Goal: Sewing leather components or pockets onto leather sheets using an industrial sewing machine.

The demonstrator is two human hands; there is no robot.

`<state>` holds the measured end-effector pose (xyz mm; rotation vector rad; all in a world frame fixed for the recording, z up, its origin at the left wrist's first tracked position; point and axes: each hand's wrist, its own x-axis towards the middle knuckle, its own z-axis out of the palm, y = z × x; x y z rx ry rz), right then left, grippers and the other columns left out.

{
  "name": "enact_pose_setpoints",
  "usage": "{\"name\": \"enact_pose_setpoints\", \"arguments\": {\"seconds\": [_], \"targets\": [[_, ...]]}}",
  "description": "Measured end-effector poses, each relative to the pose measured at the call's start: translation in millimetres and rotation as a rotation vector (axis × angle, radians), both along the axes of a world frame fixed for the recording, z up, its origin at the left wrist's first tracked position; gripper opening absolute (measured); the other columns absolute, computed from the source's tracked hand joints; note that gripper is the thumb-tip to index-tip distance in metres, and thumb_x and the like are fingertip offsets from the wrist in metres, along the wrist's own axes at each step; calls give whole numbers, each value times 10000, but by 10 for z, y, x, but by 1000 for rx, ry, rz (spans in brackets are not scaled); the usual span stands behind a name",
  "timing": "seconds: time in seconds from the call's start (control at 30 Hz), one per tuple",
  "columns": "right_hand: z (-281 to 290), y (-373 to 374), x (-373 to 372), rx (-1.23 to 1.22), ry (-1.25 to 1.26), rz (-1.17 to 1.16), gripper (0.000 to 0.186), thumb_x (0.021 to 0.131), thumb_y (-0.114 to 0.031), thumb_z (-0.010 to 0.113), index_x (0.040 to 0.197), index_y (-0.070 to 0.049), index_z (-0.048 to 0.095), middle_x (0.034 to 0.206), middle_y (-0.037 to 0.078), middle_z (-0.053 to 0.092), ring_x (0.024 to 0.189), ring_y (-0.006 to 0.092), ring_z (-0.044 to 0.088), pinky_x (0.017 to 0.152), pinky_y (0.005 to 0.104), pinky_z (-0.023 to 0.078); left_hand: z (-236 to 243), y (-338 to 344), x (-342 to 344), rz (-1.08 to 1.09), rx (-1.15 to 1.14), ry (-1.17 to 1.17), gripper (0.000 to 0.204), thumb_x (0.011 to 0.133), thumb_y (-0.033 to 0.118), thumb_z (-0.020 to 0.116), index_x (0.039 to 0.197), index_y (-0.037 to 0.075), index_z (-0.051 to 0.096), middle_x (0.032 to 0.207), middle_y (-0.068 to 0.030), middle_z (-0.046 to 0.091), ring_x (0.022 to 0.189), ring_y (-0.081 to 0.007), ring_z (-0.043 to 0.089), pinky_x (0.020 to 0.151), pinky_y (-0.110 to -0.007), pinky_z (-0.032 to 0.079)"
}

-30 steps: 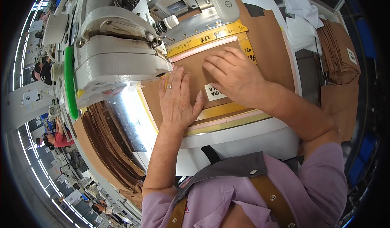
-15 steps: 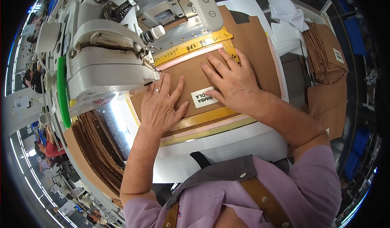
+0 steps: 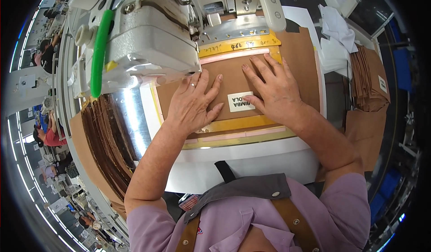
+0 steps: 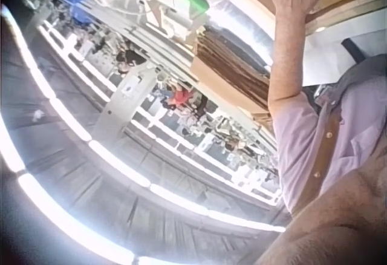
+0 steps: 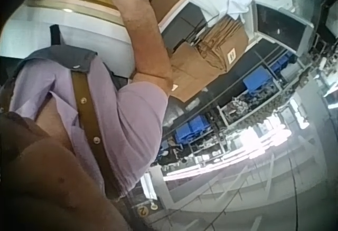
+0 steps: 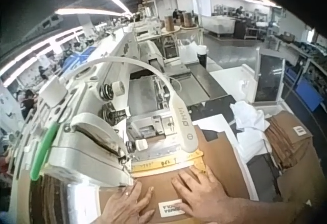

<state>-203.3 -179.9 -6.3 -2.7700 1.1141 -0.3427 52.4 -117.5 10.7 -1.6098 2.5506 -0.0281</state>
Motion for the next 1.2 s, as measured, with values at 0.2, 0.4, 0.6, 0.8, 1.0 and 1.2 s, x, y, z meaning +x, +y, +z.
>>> {"name": "enact_pose_setpoints", "arguments": {"seconds": [0.2,0.4,0.6,0.8,1.0,1.2], "targets": [[-4,22,52,-6,1,6,666,925,-523,668,1434,-103,578,1501,165,494,1397,393,441,1141,638,339,-28,40,81,21,3,24,697,909,453,647,1523,165,481,1462,-221,466,1355,-333,489,1117,-475,390],[-25,14,51,4,-12,22,670,928,-528,661,1434,-99,572,1489,160,494,1398,387,437,1140,647,332,-13,47,89,46,27,9,709,891,450,664,1516,164,488,1464,-201,460,1326,-322,507,1113,-486,383],[-60,23,112,3,-27,31,686,918,-528,674,1437,-93,568,1485,158,493,1400,373,432,1141,649,325,-18,79,186,85,32,0,701,888,453,660,1509,172,499,1468,-187,460,1299,-310,524,1103,-491,367],[-81,35,164,-2,-31,46,690,914,-524,679,1443,-96,562,1477,146,491,1396,361,435,1143,650,325,35,113,203,118,27,-60,696,898,487,629,1505,171,506,1469,-188,481,1284,-281,539,1104,-484,346],[-115,36,223,-10,-4,53,697,923,-541,660,1443,-90,553,1458,137,492,1398,342,434,1137,653,336,-12,138,302,118,-16,-46,700,907,509,600,1521,188,500,1467,-203,499,1223,-288,581,1109,-484,332],[-71,-16,301,-37,-14,65,677,924,-557,648,1371,-52,586,1418,137,517,1367,297,463,1144,613,349,53,172,461,133,0,-48,707,908,506,588,1534,193,487,1456,-216,510,1197,-294,598,1112,-489,321]]}}
